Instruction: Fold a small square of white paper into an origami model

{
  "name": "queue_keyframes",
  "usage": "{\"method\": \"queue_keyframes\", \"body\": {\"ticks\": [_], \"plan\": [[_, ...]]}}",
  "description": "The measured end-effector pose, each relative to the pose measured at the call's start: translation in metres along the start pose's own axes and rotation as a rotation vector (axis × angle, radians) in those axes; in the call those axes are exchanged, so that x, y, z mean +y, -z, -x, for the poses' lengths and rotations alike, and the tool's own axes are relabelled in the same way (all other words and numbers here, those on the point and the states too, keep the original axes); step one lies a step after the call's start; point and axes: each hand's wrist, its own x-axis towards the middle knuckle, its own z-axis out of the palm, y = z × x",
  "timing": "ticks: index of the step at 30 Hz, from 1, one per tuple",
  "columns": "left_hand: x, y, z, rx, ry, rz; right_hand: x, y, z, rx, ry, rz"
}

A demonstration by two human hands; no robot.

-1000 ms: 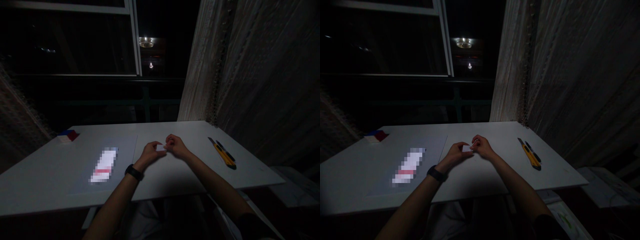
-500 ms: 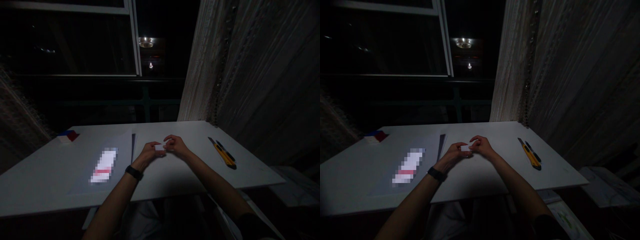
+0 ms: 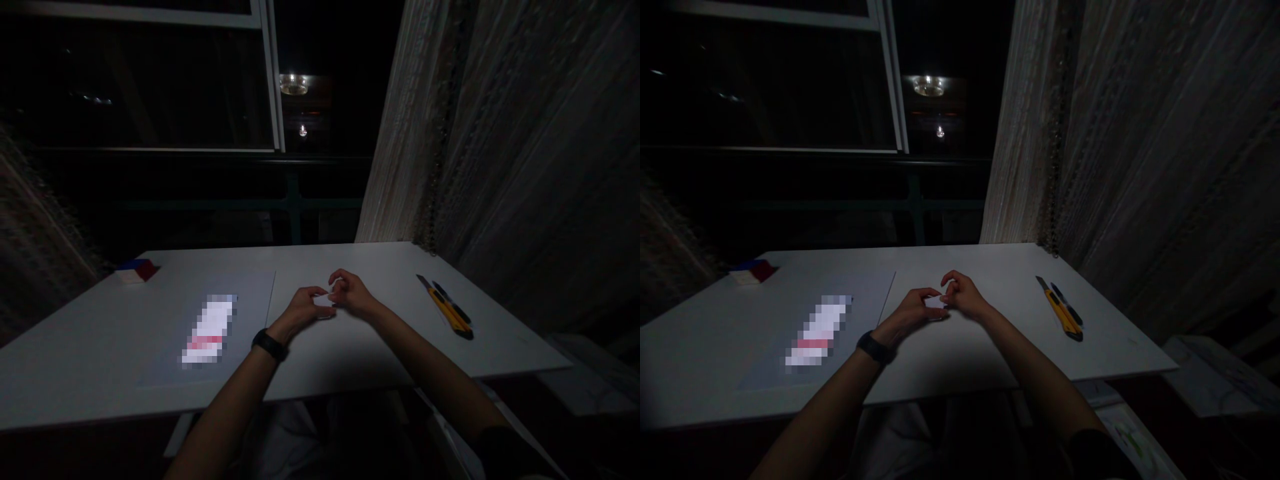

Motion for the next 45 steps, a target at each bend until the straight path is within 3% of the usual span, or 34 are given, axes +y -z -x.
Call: {"method": "queue_keyframes", "body": {"ticks": [14,22,28,38,45], "plan": [[-0.002,0.006,0.002,-0.026,-0.045,-0.291,-0.004,-0.003,0.003,-0.059,0.063,0.185],[0.005,0.005,0.005,-0.061,-0.04,-0.299,-0.008,-0.001,0.004,-0.109,0.033,0.166],[0.001,0.004,0.001,0.077,-0.202,-0.301,-0.01,0.001,0.005,-0.043,0.085,0.287],[0.009,0.005,0.008,0.372,-0.39,-0.515,-0.01,-0.009,0.004,0.268,0.273,0.542],[0.01,0.006,0.009,0.42,-0.458,-0.569,-0.007,-0.011,0.006,0.257,0.212,0.552]]}}
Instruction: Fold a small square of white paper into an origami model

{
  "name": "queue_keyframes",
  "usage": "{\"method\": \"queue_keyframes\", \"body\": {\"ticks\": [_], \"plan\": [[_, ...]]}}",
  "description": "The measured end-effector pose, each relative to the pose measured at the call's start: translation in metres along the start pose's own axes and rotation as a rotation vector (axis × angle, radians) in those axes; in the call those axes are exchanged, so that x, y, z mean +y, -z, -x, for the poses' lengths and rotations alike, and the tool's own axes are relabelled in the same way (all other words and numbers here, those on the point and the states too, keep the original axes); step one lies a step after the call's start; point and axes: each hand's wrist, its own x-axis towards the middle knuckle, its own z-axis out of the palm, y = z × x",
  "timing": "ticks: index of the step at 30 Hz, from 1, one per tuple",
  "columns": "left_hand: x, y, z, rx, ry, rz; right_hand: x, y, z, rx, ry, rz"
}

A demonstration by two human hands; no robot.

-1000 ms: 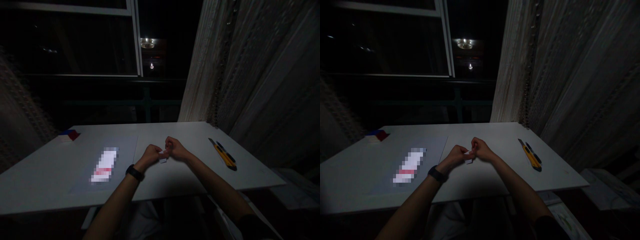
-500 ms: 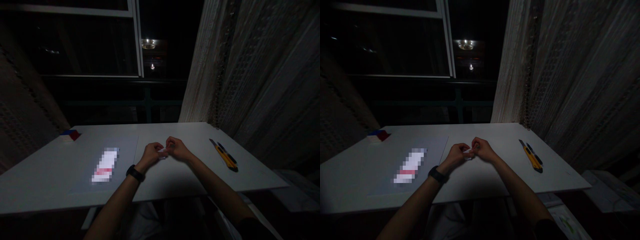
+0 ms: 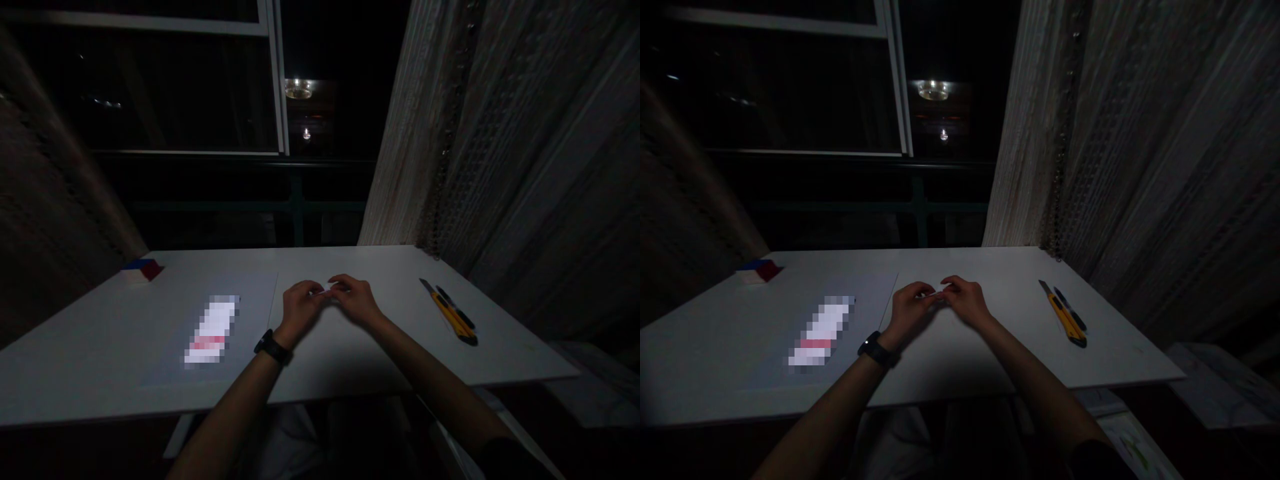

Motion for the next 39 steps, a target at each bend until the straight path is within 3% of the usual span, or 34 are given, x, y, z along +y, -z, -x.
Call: {"method": "queue_keyframes", "body": {"ticks": [9,18,24,30,35,39], "plan": [[0.0,-0.004,0.0,-0.042,0.13,0.108,0.0,-0.004,-0.001,-0.013,-0.046,-0.162],[-0.008,-0.008,-0.001,-0.132,0.139,0.213,0.001,-0.005,-0.001,-0.01,-0.064,-0.186],[-0.015,-0.013,-0.003,-0.262,0.284,0.369,0.004,-0.006,0.0,-0.088,-0.134,-0.284],[-0.008,-0.009,-0.002,-0.367,0.432,0.535,0.008,-0.003,-0.002,-0.171,-0.178,-0.347],[-0.009,0.001,-0.006,-0.476,0.323,0.502,0.013,-0.001,-0.003,-0.189,-0.179,-0.328],[-0.007,0.001,-0.005,-0.311,0.15,0.144,0.015,-0.001,-0.003,-0.248,-0.175,-0.323]]}}
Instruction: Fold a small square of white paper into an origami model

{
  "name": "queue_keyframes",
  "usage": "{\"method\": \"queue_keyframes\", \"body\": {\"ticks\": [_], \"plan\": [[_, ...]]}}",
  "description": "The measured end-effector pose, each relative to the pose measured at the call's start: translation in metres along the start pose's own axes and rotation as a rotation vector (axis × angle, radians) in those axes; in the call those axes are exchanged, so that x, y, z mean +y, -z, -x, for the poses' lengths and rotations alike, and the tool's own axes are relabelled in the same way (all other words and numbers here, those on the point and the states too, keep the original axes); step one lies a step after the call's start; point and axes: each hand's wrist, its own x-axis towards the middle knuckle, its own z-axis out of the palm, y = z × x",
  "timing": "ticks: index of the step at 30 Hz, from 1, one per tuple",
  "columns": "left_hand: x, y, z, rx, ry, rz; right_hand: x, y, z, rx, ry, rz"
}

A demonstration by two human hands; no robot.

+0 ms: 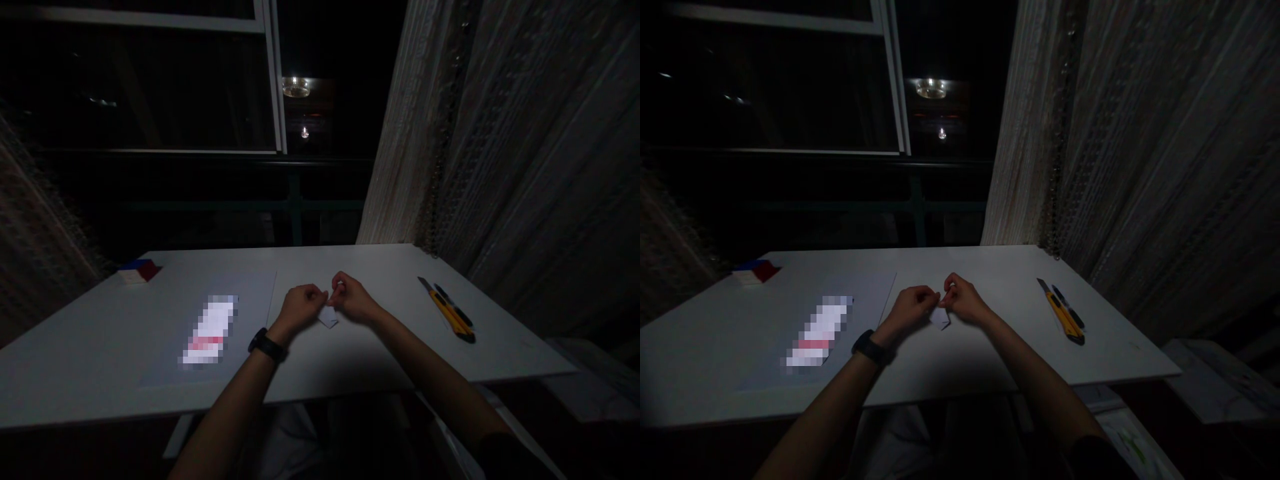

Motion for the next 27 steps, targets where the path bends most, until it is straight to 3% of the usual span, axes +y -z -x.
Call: {"method": "queue_keyframes", "body": {"ticks": [2,6,12,21,27], "plan": [[0.002,-0.003,0.001,0.01,-0.079,-0.111,-0.001,-0.001,0.001,-0.043,0.0,-0.009],[0.004,-0.004,0.004,-0.08,-0.207,-0.12,-0.002,-0.002,0.002,-0.119,-0.024,-0.069],[0.001,-0.002,0.004,-0.238,-0.195,-0.026,-0.003,0.0,0.002,-0.214,-0.062,-0.132],[0.001,-0.004,0.001,-0.13,-0.206,-0.072,-0.009,0.007,0.001,-0.271,-0.142,-0.188],[0.005,-0.004,0.003,-0.085,-0.229,-0.102,-0.009,0.005,0.002,-0.226,-0.119,-0.227]]}}
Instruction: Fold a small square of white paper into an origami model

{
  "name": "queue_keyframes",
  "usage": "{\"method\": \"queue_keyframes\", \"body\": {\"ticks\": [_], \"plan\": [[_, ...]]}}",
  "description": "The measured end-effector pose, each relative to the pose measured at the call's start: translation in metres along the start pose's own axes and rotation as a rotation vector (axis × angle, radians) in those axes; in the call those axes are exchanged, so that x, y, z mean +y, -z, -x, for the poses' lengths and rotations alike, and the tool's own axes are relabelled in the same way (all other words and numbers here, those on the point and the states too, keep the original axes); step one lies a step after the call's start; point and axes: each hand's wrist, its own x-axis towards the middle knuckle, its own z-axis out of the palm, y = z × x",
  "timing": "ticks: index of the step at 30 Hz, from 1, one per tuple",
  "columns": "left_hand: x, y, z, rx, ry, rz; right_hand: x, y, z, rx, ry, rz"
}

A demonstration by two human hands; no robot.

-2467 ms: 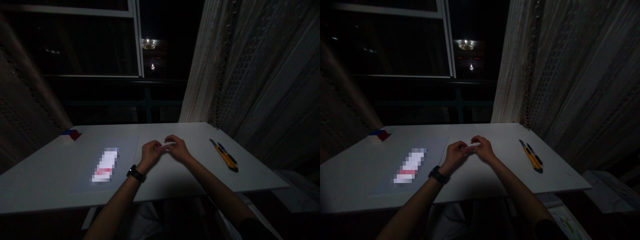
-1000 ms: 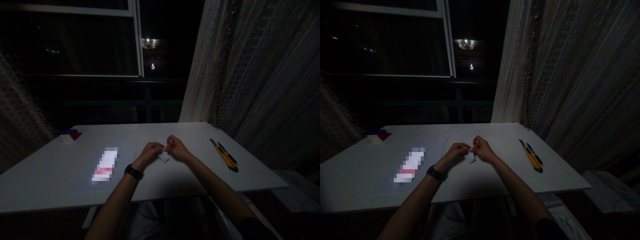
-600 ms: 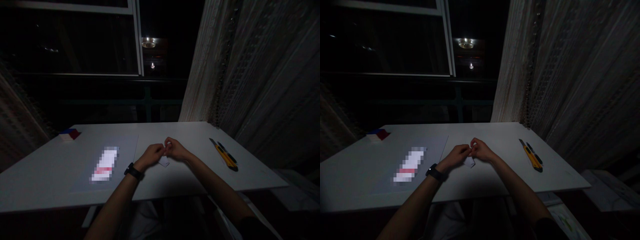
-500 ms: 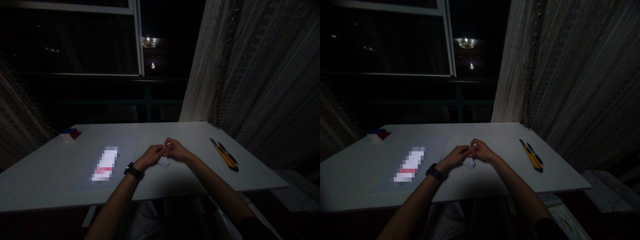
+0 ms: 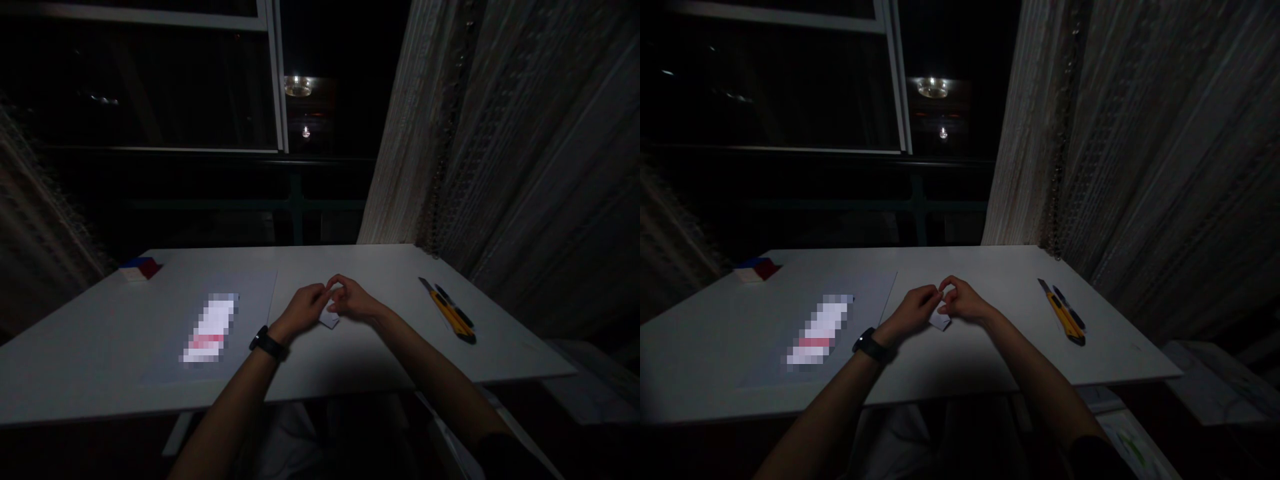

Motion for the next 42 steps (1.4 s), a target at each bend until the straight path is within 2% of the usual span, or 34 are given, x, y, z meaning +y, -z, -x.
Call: {"method": "queue_keyframes", "body": {"ticks": [7,15,22,26,38,42], "plan": [[-0.003,-0.004,0.001,-0.054,-0.006,0.031,0.005,-0.001,-0.001,-0.024,-0.004,0.026],[-0.009,-0.002,0.0,-0.014,0.029,0.031,0.005,-0.001,0.0,-0.071,0.016,0.119],[-0.013,-0.003,-0.002,0.01,0.058,-0.029,0.005,-0.002,-0.001,0.033,0.069,0.242],[-0.011,-0.001,-0.003,0.003,0.077,-0.059,0.005,-0.002,0.0,0.006,0.071,0.32],[-0.008,0.001,-0.002,0.0,0.08,-0.047,0.009,0.002,-0.001,-0.063,0.047,0.234],[-0.004,0.002,-0.002,0.009,0.07,-0.073,0.011,0.003,-0.002,-0.05,0.052,0.233]]}}
